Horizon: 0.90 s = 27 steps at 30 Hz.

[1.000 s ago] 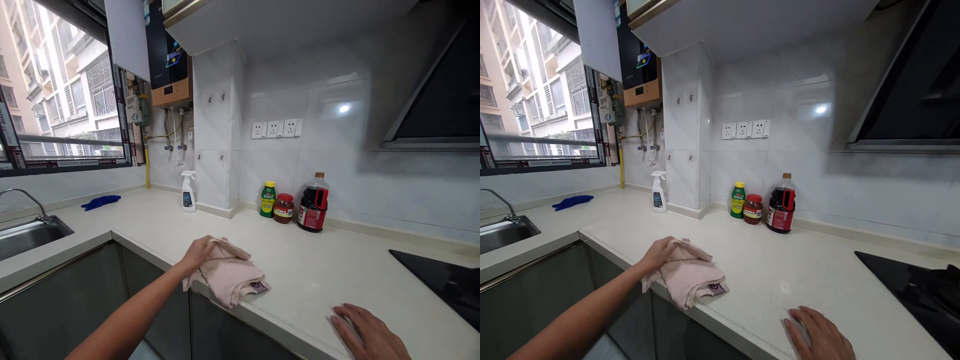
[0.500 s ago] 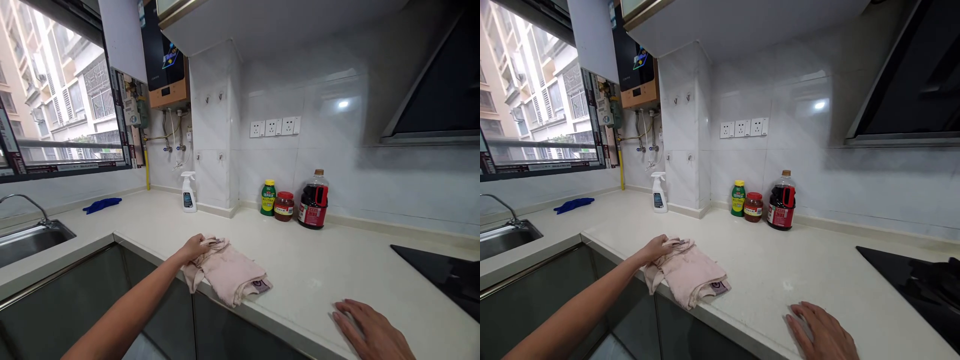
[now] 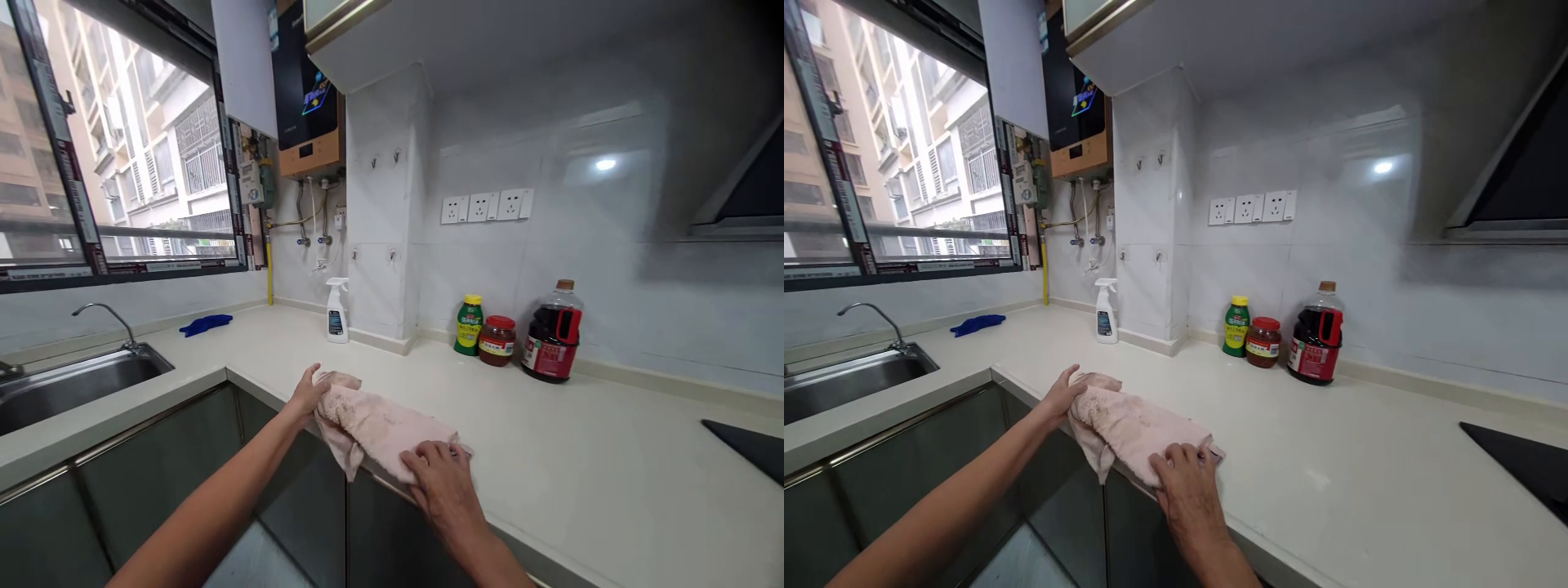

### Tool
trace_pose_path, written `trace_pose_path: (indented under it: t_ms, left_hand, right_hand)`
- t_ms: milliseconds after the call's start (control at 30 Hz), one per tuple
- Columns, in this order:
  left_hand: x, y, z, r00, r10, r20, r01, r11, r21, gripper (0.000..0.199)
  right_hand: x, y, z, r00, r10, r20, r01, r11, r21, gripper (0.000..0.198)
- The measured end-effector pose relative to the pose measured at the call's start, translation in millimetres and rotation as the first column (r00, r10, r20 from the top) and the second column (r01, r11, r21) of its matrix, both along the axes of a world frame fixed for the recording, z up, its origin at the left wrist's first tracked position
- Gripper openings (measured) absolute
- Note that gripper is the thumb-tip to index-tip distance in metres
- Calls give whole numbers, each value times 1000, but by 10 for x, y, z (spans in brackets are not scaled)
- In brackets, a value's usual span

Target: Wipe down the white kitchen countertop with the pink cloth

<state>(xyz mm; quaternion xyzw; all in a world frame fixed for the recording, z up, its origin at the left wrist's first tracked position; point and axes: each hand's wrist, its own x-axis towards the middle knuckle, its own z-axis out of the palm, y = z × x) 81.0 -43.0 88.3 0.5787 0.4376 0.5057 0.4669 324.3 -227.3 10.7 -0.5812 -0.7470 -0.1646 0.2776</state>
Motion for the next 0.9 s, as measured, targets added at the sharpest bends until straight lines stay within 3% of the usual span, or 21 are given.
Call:
trace_pose_path:
  t_ms: [133, 233, 367, 467, 567, 633, 800, 900]
  left_hand:
    - [-372, -190, 6, 997, -77, 5, 77, 997, 5, 57]
    - [-665, -419, 4, 994, -98, -45, 99, 995, 14, 48]
    - [-1111, -756, 57, 991, -88, -99, 90, 996, 24, 43]
    - [-1431, -974, 62, 940, -179, -289, 196, 980, 30, 45]
    - [-1631, -1137, -35, 749, -275, -603, 330, 944, -20, 43]
    - [-1685, -1206, -122, 676, -245, -695, 305, 952, -39, 35]
    - [-1714, -1233, -170, 631, -90, -771, 230, 970, 76, 18]
    - [-1703, -1174, -164, 693, -264, -671, 312, 949, -51, 22]
  right_hand:
    - [127, 161, 305, 941, 124, -314, -104, 991, 82, 16]
    - [-4, 180, 717, 784, 249, -568, -238, 967, 94, 28]
    - [-471, 118, 1098, 619, 367, -695, -433, 897, 87, 34]
    - [-775, 126, 1080, 529, 336, -779, -510, 860, 25, 46]
    - [-910, 159, 952, 501, 266, -823, -537, 842, -55, 55]
    - [-913, 150, 886, 515, 266, -814, -565, 820, -89, 56]
    - [-707, -3, 772, 542, 216, -812, -573, 802, -169, 58]
    - [-497, -119, 706, 524, 149, -838, -554, 808, -202, 59]
